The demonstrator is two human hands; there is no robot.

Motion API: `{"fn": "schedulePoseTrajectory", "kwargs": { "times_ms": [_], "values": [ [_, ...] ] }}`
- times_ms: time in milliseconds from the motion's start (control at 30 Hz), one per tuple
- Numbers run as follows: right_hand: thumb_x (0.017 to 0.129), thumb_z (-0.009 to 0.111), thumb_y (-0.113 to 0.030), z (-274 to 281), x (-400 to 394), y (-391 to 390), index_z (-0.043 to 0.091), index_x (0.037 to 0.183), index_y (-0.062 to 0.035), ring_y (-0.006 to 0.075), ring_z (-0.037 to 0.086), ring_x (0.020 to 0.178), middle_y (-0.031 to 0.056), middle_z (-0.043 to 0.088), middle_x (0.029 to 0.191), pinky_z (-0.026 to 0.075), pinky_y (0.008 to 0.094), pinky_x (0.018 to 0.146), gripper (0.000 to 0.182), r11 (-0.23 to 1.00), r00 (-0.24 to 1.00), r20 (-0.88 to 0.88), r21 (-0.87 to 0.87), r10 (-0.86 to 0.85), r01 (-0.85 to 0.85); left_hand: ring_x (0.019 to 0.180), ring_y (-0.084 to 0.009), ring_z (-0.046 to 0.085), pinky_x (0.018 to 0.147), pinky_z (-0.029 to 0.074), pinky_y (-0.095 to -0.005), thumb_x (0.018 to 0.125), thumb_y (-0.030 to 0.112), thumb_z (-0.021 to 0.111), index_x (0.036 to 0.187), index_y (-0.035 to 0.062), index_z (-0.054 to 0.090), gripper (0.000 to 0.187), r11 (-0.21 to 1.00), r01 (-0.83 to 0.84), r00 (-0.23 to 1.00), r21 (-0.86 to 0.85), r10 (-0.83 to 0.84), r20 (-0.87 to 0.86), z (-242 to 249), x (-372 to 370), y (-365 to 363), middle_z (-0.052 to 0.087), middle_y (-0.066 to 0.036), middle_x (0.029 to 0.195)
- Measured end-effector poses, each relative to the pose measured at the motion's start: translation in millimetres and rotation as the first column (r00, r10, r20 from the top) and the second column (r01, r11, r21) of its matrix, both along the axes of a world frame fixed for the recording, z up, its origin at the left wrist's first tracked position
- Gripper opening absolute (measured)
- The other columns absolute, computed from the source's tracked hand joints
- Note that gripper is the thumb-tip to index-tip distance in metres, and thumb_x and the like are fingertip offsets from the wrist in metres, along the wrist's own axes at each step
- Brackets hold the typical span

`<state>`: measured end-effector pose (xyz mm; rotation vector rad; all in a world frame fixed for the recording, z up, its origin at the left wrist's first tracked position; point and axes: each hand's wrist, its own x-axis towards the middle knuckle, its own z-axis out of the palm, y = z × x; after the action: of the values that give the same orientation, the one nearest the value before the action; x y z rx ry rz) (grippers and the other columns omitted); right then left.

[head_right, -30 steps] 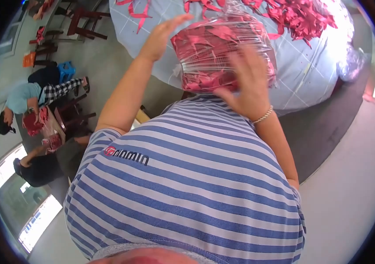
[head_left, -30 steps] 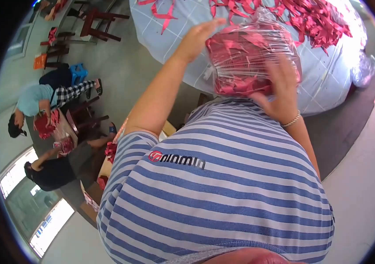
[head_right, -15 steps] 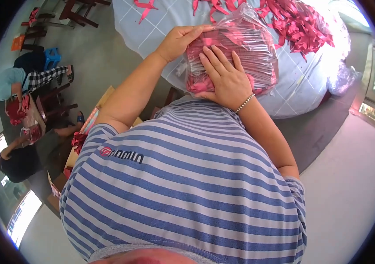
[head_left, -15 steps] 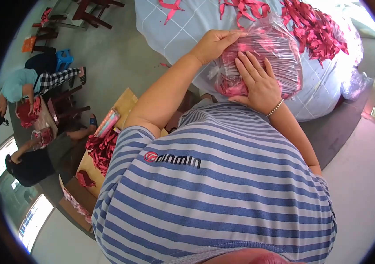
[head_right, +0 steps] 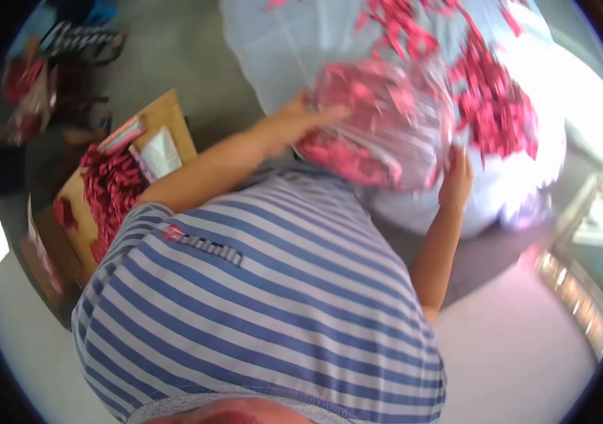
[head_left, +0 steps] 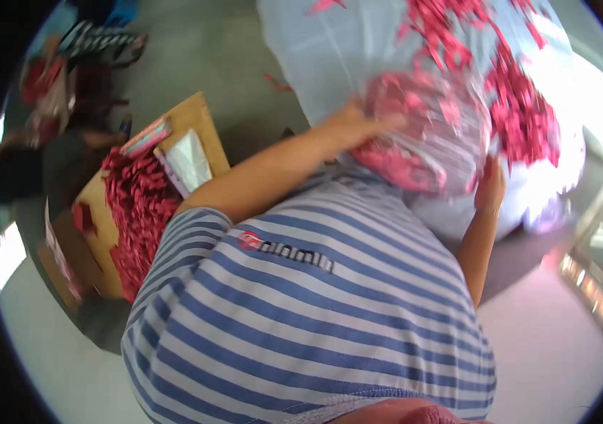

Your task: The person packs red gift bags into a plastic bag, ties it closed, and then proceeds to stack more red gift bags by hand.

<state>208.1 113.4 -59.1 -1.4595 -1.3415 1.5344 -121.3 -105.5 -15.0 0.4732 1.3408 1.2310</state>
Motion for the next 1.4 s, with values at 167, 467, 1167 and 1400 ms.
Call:
{"fn": "schedulePoseTrajectory", "kwargs": {
  "times_ms": [167,467,1167,1400],
  "values": [
    [0.103,0.043,-0.042,-31,-29,13,0.044,0.141,0.0014,0.0230,0.046,0.129,0.0142,0.049,0.141,0.037,0.0371,0.107,0.058,0.953,0.966,-0.235,-0.254,0.104,-0.165,0.104,-0.0184,0.063,0.083,0.055,-0.0317,0.071,0.019,0.087,0.135,0.0021,0.048,0.077,0.972,-0.090,0.996,0.219,0.083,0.041,6,13,2,0.062,-0.011,0.123],
    [0.101,0.043,-0.048,20,-61,-4,0.038,0.144,0.0055,0.0231,0.050,0.125,0.0175,0.048,0.142,0.037,0.0368,0.107,0.068,0.911,0.963,-0.152,-0.321,0.221,-0.260,0.118,-0.0236,0.059,0.100,0.049,-0.0403,0.077,0.017,0.082,0.139,0.0020,0.045,0.074,0.996,-0.061,0.923,0.073,0.028,0.385,-16,-39,-22,0.058,-0.013,0.132],
    [0.098,0.044,-0.056,112,-323,78,0.044,0.140,0.0052,0.0261,0.057,0.117,0.0195,0.054,0.134,0.046,0.0396,0.099,0.075,0.885,0.846,-0.270,0.205,0.461,-0.417,0.115,-0.0225,0.061,0.099,0.050,-0.0399,0.078,0.012,0.078,0.141,0.0047,0.044,0.072,0.960,-0.146,0.861,0.239,0.004,0.508,36,-101,-30,0.059,-0.012,0.132],
    [0.098,0.043,-0.056,140,-500,41,0.045,0.140,0.0044,0.0267,0.057,0.117,0.0193,0.055,0.134,0.046,0.0405,0.100,0.073,0.869,0.823,-0.308,0.307,0.477,-0.388,0.130,-0.0227,0.049,0.108,0.040,-0.0415,0.086,0.039,0.073,0.148,0.0087,0.035,0.079,0.958,-0.099,0.894,0.270,-0.033,0.446,91,-284,-78,0.046,-0.010,0.147]
  ]
}}
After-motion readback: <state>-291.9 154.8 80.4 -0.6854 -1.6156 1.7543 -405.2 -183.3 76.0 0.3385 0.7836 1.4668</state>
